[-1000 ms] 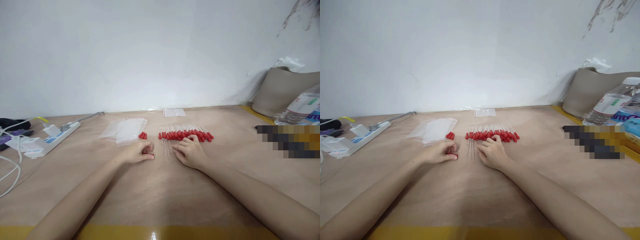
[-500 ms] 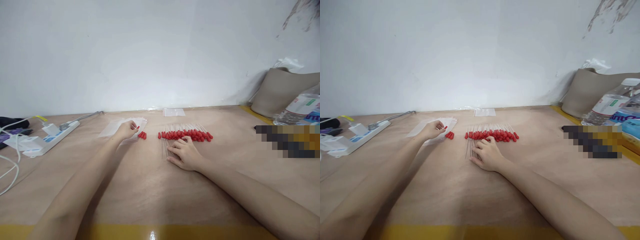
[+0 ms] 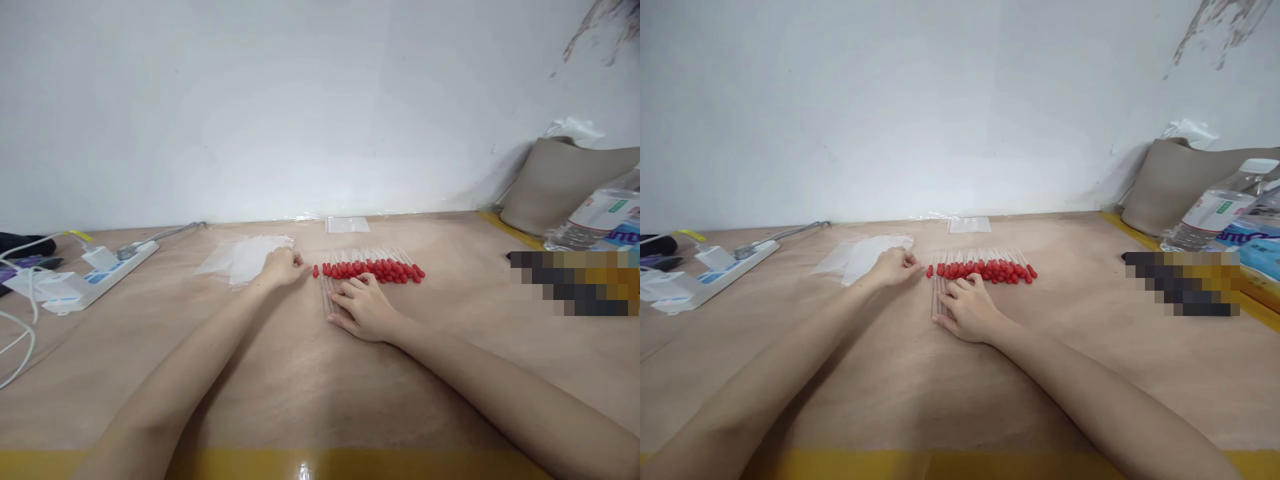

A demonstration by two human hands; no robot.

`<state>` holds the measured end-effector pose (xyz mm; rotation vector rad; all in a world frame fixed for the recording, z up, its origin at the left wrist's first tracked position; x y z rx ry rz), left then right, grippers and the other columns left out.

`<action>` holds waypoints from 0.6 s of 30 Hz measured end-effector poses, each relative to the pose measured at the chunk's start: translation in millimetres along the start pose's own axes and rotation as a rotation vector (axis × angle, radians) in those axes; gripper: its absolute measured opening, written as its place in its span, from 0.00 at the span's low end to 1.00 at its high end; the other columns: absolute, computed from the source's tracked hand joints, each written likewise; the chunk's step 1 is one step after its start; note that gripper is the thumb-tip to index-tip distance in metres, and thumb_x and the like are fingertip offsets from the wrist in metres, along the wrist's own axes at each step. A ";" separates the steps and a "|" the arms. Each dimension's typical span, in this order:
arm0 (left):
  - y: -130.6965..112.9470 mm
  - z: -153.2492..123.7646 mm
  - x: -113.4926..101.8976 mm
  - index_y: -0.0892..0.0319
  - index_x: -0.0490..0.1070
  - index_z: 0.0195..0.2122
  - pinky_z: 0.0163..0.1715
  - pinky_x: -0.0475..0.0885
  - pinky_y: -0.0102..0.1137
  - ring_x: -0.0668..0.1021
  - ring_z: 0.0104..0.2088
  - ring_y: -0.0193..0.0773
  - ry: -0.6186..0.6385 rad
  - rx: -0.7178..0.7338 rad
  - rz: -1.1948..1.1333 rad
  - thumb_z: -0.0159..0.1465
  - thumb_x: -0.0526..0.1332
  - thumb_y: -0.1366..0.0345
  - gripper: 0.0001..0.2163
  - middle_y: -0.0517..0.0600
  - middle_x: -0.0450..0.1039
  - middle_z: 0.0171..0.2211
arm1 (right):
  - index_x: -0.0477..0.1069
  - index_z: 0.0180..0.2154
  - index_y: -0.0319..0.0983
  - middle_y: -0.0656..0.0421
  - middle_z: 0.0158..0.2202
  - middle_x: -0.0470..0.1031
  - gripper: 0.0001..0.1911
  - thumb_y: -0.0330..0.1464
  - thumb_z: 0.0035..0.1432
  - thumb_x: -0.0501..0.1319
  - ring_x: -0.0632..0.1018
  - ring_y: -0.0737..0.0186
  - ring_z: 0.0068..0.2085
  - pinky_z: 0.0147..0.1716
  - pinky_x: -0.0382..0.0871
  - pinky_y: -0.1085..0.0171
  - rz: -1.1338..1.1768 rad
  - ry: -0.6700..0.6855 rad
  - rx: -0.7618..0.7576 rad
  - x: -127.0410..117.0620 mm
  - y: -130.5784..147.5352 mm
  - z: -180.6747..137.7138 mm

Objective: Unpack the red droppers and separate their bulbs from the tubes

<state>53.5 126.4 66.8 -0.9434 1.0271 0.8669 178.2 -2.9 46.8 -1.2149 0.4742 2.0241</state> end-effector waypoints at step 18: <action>-21.9 -37.0 -15.2 0.59 0.68 0.24 0.40 0.58 0.40 0.73 0.33 0.44 -0.138 0.072 0.041 0.57 0.52 0.59 0.11 0.51 0.73 0.26 | 0.64 0.49 0.37 0.50 0.43 0.66 0.21 0.39 0.55 0.55 0.67 0.57 0.43 0.42 0.58 0.58 0.150 -0.263 0.270 -16.4 -29.3 -9.9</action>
Point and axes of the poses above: each hand's wrist, its own z-axis towards the middle knuckle, its own x-axis out of the palm, y = z × x, the point moved 9 cm from there along z, towards the middle knuckle
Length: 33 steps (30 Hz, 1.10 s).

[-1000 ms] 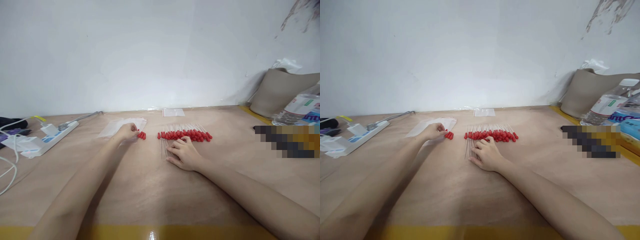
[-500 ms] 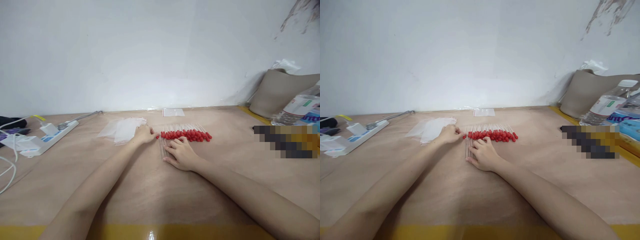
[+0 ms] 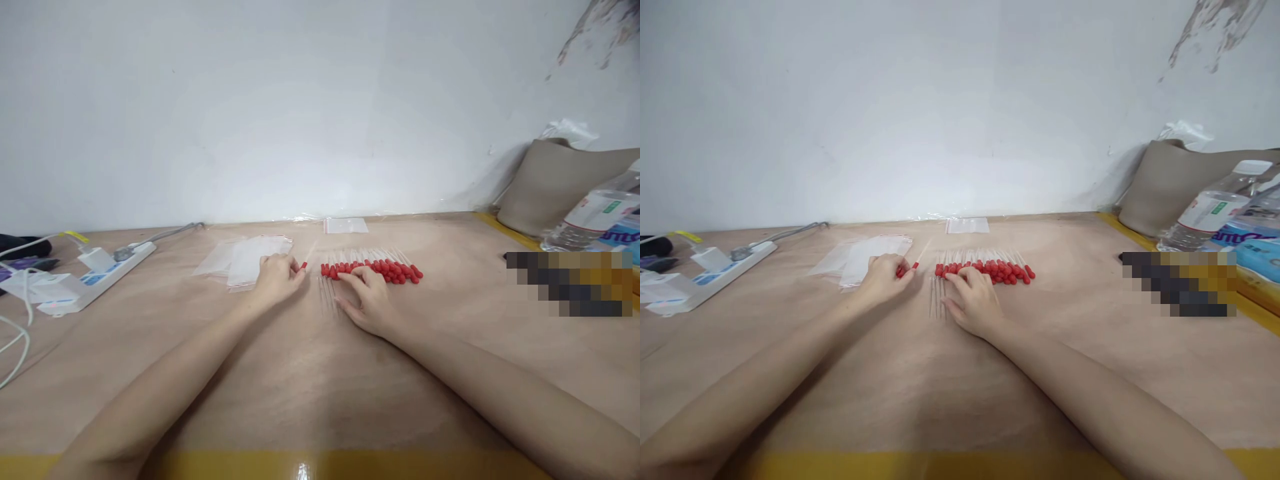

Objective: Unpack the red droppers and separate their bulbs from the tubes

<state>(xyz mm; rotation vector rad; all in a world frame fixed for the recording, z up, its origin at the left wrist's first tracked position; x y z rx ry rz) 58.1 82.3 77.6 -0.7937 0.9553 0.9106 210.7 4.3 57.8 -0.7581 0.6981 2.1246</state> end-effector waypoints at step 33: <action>-63.4 -77.8 6.6 0.57 0.68 0.33 0.52 0.48 0.43 0.67 0.42 0.39 0.034 0.562 -0.057 0.64 0.48 0.66 0.10 0.48 0.72 0.35 | 0.72 0.32 0.43 0.65 0.21 0.71 0.10 0.34 0.59 0.53 0.67 0.68 0.32 0.49 0.44 0.55 -0.068 -0.014 -0.405 -3.8 43.3 -8.8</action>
Point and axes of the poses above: each hand's wrist, its own z-axis towards the middle knuckle, its own x-axis out of the palm, y = z × x, the point moved 9 cm from there along z, towards the middle knuckle
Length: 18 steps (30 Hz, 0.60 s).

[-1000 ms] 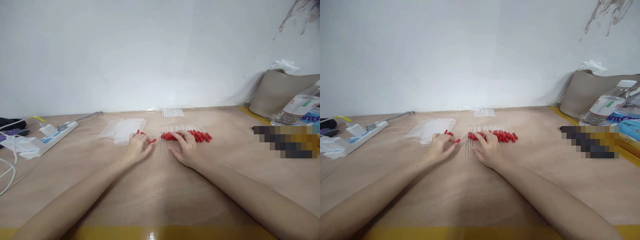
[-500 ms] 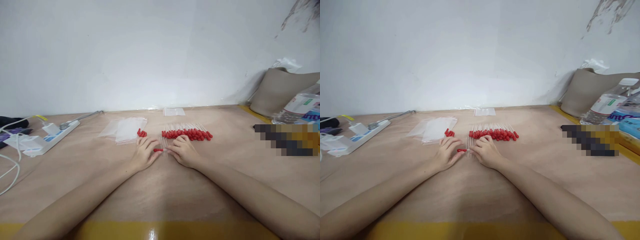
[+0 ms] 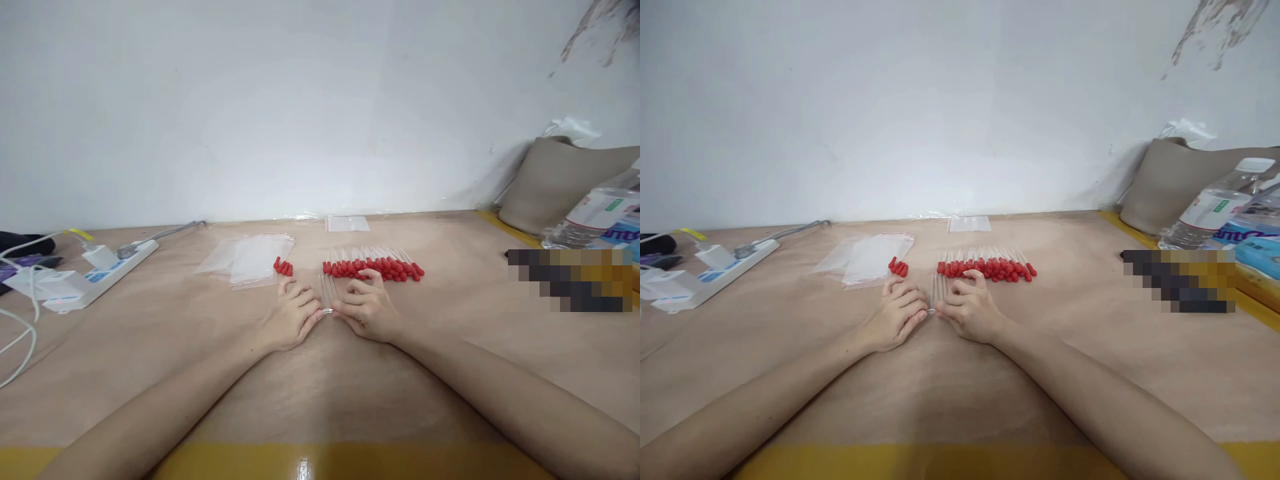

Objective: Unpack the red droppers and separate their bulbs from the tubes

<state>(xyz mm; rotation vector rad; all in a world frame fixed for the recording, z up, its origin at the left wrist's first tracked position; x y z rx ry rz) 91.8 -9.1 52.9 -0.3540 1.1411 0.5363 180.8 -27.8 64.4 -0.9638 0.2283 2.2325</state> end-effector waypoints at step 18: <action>-0.2 -2.7 -3.1 0.59 0.62 0.28 0.48 0.53 0.39 0.66 0.36 0.36 0.006 0.018 -0.199 0.64 0.45 0.67 0.11 0.48 0.67 0.29 | 0.69 0.38 0.44 0.69 0.22 0.69 0.09 0.26 0.57 0.55 0.69 0.72 0.36 0.52 0.45 0.56 -0.122 -0.188 -0.201 -16.4 15.9 -8.9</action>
Point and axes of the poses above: each hand's wrist, its own z-axis towards the middle knuckle, its own x-axis out of the palm, y = z × x, the point moved 9 cm from there along z, towards the middle knuckle
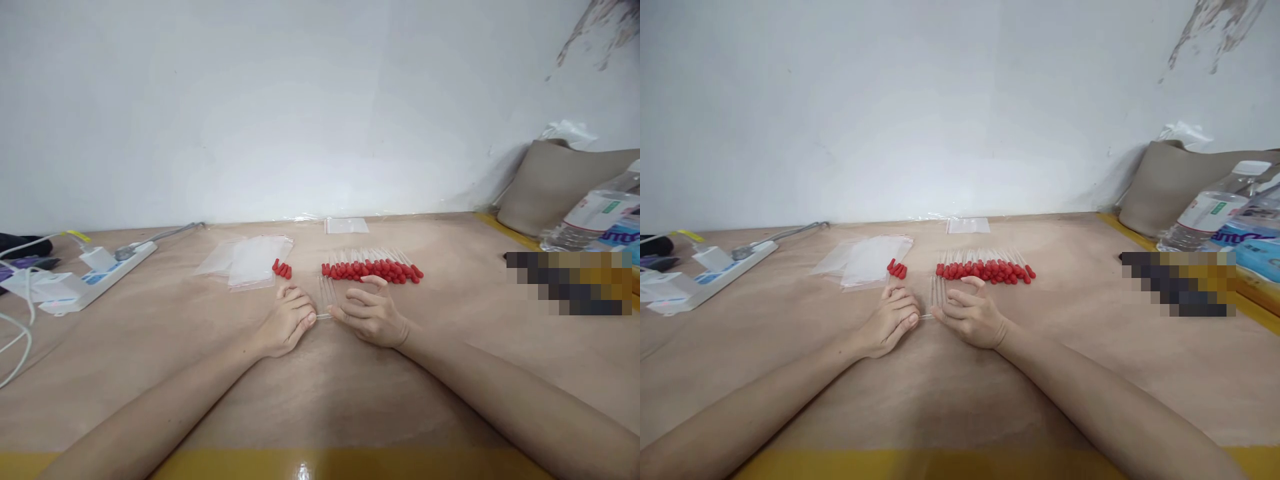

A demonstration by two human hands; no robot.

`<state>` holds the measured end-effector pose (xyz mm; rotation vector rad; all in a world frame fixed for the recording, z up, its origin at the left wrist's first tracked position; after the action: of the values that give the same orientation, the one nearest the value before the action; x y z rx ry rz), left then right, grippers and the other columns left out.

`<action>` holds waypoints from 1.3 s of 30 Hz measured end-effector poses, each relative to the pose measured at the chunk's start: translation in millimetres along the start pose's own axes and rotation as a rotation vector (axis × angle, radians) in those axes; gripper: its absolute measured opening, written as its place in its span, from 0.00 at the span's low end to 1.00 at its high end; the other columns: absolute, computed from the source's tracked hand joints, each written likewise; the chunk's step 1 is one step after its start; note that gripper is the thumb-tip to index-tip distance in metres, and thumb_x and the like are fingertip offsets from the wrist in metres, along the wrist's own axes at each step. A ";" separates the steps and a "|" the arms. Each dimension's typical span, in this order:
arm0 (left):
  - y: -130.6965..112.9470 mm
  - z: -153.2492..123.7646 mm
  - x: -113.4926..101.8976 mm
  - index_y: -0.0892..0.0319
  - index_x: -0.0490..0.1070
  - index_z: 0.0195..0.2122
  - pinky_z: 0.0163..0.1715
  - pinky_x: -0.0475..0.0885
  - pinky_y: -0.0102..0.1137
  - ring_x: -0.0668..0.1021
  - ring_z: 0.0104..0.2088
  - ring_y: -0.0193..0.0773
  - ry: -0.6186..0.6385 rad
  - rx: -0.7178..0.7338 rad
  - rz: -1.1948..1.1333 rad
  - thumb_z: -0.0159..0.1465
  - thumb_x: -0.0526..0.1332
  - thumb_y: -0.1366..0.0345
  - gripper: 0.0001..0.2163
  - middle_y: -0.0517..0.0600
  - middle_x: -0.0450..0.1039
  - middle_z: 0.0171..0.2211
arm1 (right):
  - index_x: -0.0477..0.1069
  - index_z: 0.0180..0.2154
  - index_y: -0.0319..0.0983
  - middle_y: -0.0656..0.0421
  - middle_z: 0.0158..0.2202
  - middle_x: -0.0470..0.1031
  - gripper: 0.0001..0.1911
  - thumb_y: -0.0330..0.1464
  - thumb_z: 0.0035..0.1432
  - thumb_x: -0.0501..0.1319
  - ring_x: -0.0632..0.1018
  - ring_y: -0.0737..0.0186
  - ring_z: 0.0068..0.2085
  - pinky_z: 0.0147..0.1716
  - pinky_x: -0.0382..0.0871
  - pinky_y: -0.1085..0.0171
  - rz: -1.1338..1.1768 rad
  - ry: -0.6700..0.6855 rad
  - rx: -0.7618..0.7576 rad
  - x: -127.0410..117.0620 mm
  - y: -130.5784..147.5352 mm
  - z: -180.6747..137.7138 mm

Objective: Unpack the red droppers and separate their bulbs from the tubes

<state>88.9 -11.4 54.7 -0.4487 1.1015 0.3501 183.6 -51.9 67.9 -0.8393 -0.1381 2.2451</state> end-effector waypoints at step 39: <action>153.5 -1.4 -44.6 0.58 0.70 0.32 0.39 0.65 0.35 0.71 0.37 0.42 -0.333 -0.676 0.218 0.56 0.56 0.61 0.08 0.52 0.68 0.33 | 0.70 0.40 0.37 0.56 0.31 0.73 0.18 0.43 0.56 0.54 0.69 0.62 0.36 0.42 0.51 0.58 0.152 0.414 0.385 38.7 -34.3 -11.4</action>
<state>-4.9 117.3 68.2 -0.8326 0.6850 0.9666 190.6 -2.6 49.8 -1.0991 0.5485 2.0821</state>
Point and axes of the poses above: each hand's wrist, its own z-axis towards the middle knuckle, its own x-axis out of the palm, y = z × x, the point moved 9 cm from there along z, towards the middle knuckle
